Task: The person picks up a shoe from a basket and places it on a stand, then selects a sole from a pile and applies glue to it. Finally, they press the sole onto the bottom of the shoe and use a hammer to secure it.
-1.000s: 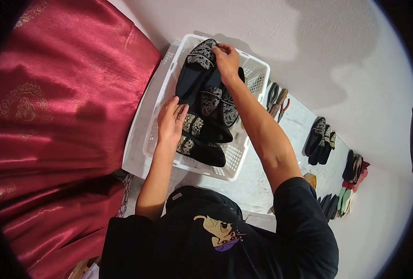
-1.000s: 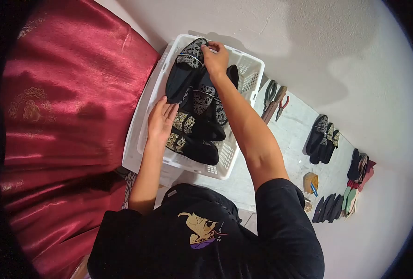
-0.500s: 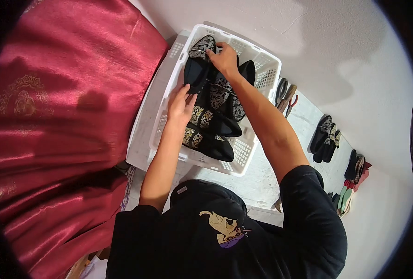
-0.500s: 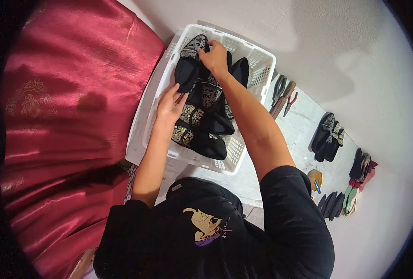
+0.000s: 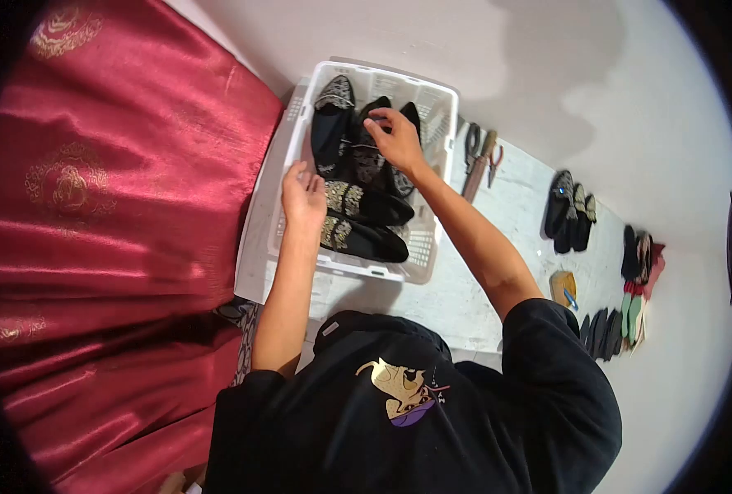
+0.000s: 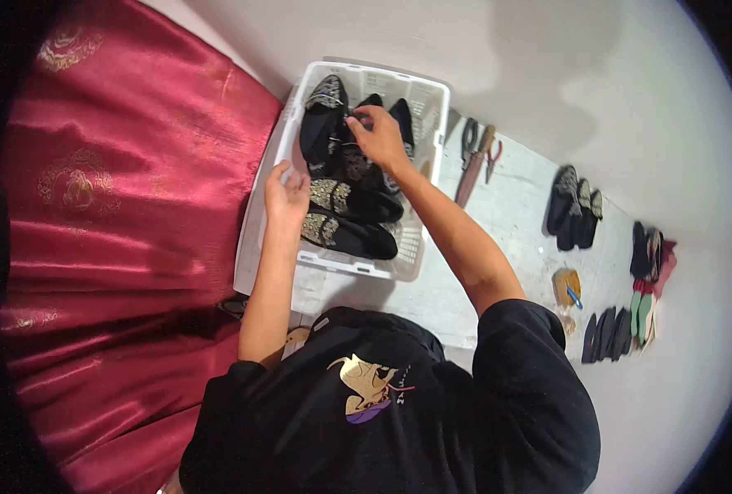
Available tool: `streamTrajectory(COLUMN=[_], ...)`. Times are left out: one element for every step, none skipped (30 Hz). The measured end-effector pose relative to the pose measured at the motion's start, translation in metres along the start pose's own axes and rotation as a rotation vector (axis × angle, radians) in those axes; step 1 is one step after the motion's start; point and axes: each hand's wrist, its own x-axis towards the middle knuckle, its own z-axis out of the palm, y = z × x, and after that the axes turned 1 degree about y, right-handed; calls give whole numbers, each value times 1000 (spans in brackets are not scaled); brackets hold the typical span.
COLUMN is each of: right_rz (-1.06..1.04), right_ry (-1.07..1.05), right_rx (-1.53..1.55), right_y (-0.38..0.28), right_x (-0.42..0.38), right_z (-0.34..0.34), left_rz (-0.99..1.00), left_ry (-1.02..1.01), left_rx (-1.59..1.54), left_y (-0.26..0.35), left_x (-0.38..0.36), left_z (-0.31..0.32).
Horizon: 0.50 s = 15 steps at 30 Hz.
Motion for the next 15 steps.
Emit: streamTrajectory(right_rz=[-25, -59, -88, -66, -64, -50, -39, -8, 7, 51, 93, 114, 126, 178, 228], right_ry=[37, 74, 114, 133, 145, 176, 200, 220, 261, 270, 283, 341, 374, 398, 415], right_rx=[29, 60, 89, 153, 163, 175, 187, 170, 177, 164, 151, 169, 159, 153, 149], right_y=[-6, -11, -19, -26, -31, -37, -40, -41, -46, -45, -44, -42, -38, -33, -27], right_x=[-20, -39, -61, -82, -103, -124, -144, -165, -189, -212, -233, -254, -274, -295, -314], right_z=[-9, -20, -32, -43, -55, -67, -79, -91, -103, -114, -127, -135, -145, -156, -166], left_rz=[51, 35, 10, 10, 8, 7, -20, 7, 33, 17, 8, 10, 11, -20, -45], left_ry=[-21, -45, -64, -138, -214, -253, -268, -380, -490, -521, -557, -604, -651, -697, -724], left_rx=[13, 41, 66, 85, 101, 100, 118, 140, 161, 202, 264, 335, 404, 444, 506], left_y=[2, 1, -3, -8, -16, -24, -39, -53, -66, -80, -94, -108, -123, -135, -147], left_x=[-16, -33, -49, -65, -80, -102, -115, -126, -138, -152, -167, -180, -191, -199, -207], left_z=[2, 4, 2, 1, 2, 7, 2, -2, -7, -10, -13, -17, -23, -31, -37])
